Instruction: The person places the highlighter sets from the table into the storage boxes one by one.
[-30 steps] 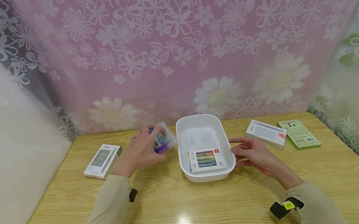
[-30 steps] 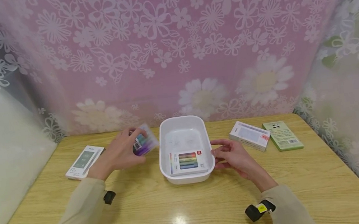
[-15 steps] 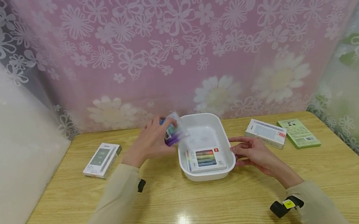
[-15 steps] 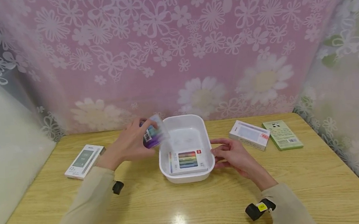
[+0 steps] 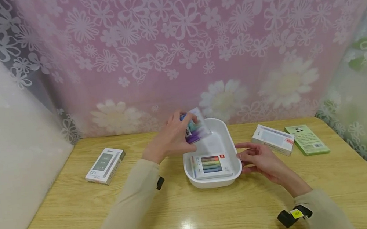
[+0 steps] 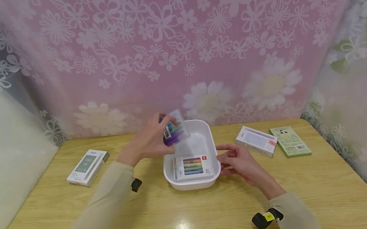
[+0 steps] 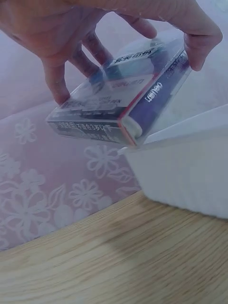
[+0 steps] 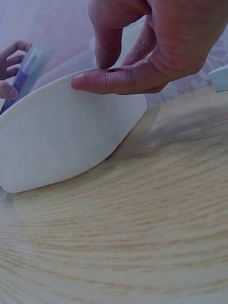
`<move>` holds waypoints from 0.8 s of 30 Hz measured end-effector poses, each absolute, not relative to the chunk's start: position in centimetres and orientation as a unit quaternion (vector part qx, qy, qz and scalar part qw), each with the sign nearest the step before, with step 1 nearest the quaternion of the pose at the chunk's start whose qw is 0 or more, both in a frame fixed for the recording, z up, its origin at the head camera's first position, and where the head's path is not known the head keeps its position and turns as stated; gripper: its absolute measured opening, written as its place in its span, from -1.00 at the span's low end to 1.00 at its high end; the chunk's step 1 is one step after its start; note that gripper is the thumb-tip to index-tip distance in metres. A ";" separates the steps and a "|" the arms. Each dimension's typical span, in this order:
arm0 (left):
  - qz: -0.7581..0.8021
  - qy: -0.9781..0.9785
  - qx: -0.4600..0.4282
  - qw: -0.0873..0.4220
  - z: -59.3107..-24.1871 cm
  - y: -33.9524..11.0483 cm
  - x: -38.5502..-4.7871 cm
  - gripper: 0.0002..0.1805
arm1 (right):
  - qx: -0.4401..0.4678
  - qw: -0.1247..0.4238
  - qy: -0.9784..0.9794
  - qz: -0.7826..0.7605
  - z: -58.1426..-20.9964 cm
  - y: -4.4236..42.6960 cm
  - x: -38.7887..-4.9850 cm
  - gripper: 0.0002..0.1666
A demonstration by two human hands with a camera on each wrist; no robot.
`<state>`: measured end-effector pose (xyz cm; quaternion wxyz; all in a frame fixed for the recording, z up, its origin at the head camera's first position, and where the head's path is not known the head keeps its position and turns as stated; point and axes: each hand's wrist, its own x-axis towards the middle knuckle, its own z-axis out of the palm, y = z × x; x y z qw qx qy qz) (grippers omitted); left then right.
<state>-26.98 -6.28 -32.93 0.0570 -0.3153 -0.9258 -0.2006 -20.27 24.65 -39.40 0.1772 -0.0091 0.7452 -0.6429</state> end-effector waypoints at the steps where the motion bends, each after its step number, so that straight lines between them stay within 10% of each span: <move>1: -0.204 -0.924 -0.318 0.059 -32.9 -6.0 -27.1 -0.32 | -0.010 0.178 0.744 -0.644 -39.4 24.6 -20.2 -0.29; 24: -0.207 -0.907 -0.363 0.056 -32.8 -2.8 -28.7 -0.28 | -0.018 0.180 0.728 -0.661 -39.7 24.6 -20.4 -0.25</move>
